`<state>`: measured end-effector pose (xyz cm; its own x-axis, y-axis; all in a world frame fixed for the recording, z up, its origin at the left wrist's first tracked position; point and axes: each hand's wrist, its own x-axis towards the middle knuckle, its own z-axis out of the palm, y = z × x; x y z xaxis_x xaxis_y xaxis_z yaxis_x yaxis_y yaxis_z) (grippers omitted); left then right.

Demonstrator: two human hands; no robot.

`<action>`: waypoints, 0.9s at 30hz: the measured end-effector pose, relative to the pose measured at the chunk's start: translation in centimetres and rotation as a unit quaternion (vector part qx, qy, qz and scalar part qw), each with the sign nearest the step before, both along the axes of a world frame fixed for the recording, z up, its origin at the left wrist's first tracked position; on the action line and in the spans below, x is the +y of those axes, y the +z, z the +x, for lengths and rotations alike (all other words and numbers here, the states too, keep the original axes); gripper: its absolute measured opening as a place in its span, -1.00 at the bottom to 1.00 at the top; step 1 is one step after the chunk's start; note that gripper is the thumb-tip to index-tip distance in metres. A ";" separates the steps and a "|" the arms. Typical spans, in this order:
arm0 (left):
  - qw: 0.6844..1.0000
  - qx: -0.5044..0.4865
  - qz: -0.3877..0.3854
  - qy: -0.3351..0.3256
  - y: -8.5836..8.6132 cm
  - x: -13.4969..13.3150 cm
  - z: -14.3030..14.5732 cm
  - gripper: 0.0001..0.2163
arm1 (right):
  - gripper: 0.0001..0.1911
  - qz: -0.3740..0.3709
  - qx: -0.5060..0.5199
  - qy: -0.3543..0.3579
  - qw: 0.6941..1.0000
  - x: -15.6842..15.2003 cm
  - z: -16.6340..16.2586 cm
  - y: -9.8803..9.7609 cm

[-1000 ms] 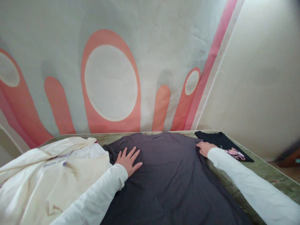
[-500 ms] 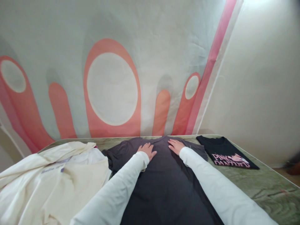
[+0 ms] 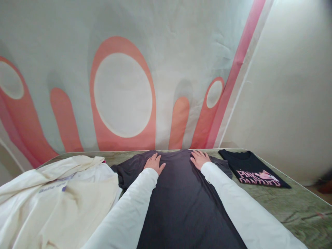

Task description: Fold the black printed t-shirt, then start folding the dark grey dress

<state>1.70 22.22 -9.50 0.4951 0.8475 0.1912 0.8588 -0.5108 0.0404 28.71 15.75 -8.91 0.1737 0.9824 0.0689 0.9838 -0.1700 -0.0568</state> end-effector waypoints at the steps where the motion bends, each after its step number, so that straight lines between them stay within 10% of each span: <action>1: 1.000 -0.003 0.002 -0.009 0.0 0.0 0.1 -0.45 | -0.47 0.000 0.006 0.032 0.999 0.3 -1.3 0.3; 9: 0.999 0.004 -0.004 -0.037 0.0 -0.2 0.0 -0.51 | -0.34 -0.023 0.058 0.209 0.976 1.8 -8.6 0.4; 21: 0.998 0.002 -0.026 0.053 -0.2 -0.5 -0.2 -0.38 | -0.34 -0.029 0.008 -0.046 0.998 1.5 2.5 -1.3; 27: 0.994 0.008 -0.026 0.105 -0.4 -0.5 0.2 -0.36 | -0.35 -0.019 -0.004 -0.075 0.997 1.3 0.6 -1.1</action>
